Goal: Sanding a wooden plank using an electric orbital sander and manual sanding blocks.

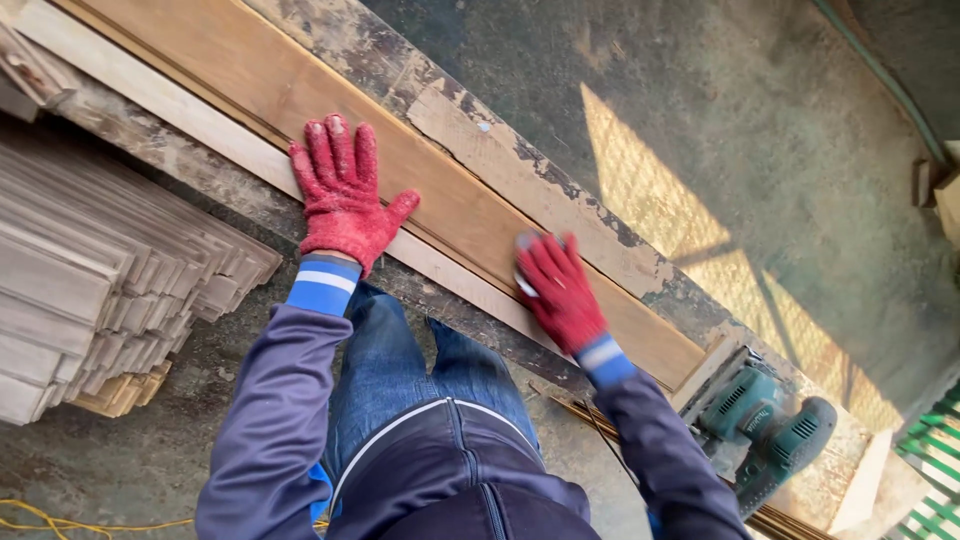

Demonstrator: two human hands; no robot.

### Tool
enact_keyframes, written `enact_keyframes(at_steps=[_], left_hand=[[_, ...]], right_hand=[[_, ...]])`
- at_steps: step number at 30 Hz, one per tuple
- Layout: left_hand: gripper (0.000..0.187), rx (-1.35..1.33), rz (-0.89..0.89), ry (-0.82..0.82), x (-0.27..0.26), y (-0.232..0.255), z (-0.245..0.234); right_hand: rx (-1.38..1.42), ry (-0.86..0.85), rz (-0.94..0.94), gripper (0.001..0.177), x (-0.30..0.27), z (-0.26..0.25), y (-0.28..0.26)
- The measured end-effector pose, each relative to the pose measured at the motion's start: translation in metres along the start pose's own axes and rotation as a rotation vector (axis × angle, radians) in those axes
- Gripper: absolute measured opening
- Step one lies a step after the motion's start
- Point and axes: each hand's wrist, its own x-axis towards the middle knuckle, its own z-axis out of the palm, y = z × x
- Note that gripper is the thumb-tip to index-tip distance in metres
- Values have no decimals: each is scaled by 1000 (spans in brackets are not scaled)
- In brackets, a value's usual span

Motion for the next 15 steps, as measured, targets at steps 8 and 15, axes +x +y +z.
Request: enact_keyframes(at_steps=[8, 15], left_hand=[[110, 23, -36, -42, 5, 4, -5], [108, 4, 11, 25, 0, 2, -3]], right_hand=[[-44, -3, 301, 47, -53, 3, -9], [-28, 255, 90, 59, 104, 71, -24]])
